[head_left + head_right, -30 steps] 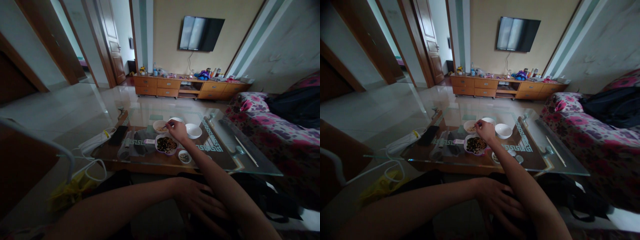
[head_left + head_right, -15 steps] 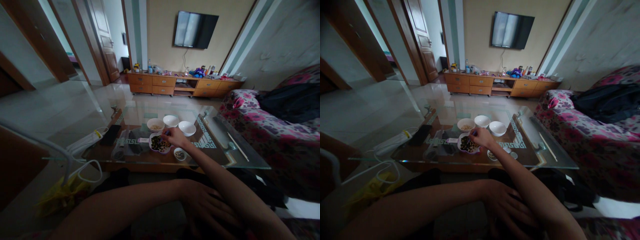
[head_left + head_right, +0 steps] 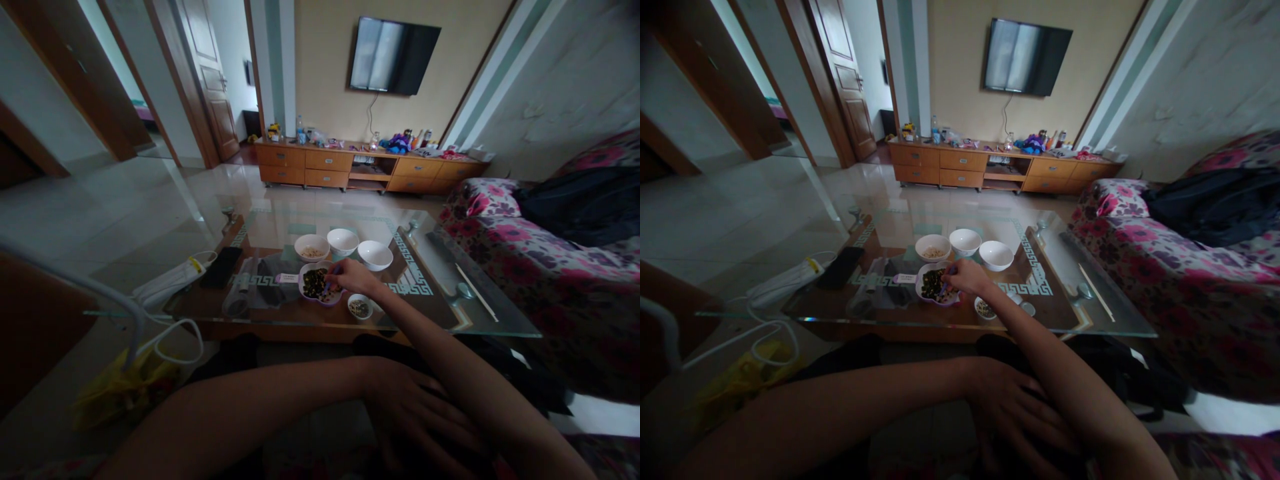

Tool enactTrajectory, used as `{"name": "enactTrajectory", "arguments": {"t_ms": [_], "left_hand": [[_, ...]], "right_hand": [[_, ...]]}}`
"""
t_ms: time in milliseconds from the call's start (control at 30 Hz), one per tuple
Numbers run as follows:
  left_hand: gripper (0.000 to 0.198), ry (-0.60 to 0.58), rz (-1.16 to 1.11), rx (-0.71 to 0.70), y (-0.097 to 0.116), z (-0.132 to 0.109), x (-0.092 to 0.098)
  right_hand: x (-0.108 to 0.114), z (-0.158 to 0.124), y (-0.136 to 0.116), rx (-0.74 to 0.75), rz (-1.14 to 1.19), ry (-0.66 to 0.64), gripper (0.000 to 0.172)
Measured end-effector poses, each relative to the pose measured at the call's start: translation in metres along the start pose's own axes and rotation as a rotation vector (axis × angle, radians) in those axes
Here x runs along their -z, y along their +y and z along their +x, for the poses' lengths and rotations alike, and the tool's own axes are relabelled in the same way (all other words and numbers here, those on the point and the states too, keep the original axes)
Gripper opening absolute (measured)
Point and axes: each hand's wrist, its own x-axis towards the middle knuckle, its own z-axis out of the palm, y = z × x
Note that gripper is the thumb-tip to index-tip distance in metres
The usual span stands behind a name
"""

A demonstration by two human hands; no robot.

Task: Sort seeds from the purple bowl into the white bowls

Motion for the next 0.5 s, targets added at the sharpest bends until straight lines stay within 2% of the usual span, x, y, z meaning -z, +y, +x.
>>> {"name": "enactTrajectory", "arguments": {"t_ms": [100,267,433,500], "left_hand": [[0.078,0.039,0.004,-0.013,-0.0006,-0.0008,0.0009],[0.074,-0.025,0.002,-0.009,0.0014,-0.0015,-0.0024],[0.073,0.04,0.009,-0.004,0.0019,-0.002,-0.0033],[0.073,0.026,-0.001,-0.004,0.0012,-0.0015,-0.0016]], "right_hand": [[-0.002,0.0011,0.0011,0.018,0.017,-0.018,0.014],[-0.0044,0.0026,-0.0001,0.065,0.01,-0.061,0.015],[-0.0058,0.002,-0.0032,0.101,-0.016,-0.069,0.015],[-0.0069,0.0017,-0.0035,0.109,-0.017,-0.056,0.015]]}}
